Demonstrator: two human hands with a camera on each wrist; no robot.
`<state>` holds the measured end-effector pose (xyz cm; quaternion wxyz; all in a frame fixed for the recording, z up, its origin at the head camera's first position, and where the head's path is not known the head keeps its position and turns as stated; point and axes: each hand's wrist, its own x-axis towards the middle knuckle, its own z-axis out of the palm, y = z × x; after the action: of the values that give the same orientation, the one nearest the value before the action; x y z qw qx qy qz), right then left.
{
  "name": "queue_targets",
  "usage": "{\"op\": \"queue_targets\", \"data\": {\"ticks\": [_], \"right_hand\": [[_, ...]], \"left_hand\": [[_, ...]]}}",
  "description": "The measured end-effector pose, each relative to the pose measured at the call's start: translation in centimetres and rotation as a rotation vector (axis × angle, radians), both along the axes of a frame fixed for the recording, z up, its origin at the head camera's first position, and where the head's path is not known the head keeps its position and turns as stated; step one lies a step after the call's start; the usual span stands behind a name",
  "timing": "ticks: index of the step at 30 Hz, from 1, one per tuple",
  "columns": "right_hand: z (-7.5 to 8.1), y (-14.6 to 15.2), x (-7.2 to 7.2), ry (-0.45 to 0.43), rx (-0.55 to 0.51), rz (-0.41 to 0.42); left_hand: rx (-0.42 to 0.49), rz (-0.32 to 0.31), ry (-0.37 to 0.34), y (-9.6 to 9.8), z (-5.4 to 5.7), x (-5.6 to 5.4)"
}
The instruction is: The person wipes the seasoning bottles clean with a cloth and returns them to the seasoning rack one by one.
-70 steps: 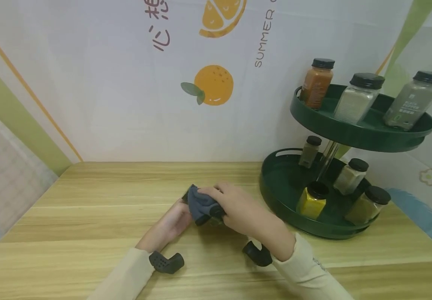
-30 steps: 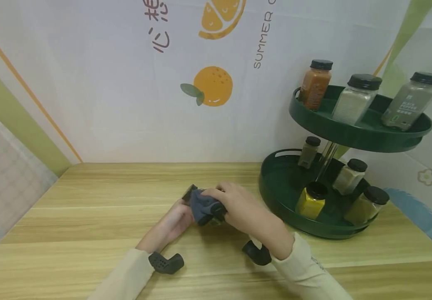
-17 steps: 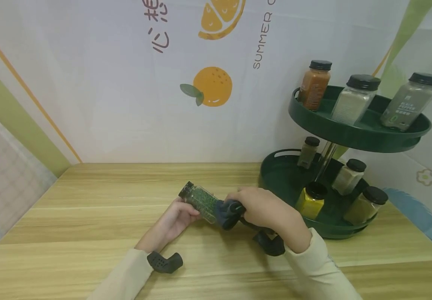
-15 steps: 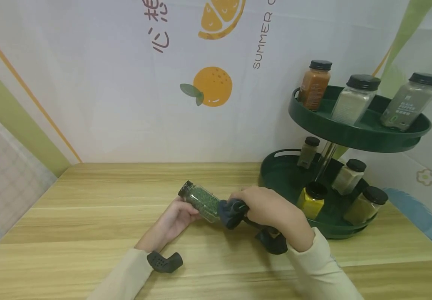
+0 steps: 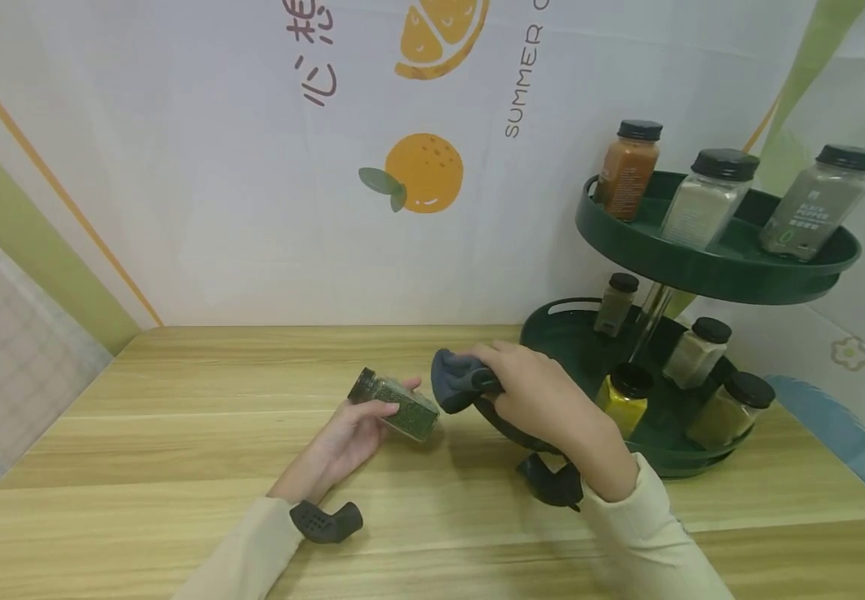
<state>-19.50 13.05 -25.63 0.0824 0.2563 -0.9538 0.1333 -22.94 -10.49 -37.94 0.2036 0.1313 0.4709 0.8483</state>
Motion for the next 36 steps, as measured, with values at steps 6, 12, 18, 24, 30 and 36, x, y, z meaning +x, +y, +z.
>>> {"op": "queue_targets", "data": {"ticks": [6,12,18,24,30,36], "right_hand": [[-0.3,-1.1,0.2,0.049,-0.079,0.033],[-1.4,-2.7,0.4,0.093,-0.057,0.124],[-2.5,-3.3,0.4,0.098,-0.001,0.163],[-2.8,-2.6,-0.3,0.013,0.044,0.148],[-2.5,-2.0,-0.6,-0.101,0.126,0.072],[-1.9,-1.0,-0.7,-0.202,0.154,0.036]], "left_hand": [[0.015,-0.070,0.065,0.1,-0.2,0.1],[0.113,-0.191,0.096,0.1,-0.4,0.3],[0.062,-0.280,0.098,0.1,-0.7,0.5],[-0.017,-0.248,0.081,0.3,-0.5,0.6],[-0.051,-0.209,0.038,0.4,-0.3,0.6],[-0.035,-0.203,0.019,0.3,-0.3,0.6]]}}
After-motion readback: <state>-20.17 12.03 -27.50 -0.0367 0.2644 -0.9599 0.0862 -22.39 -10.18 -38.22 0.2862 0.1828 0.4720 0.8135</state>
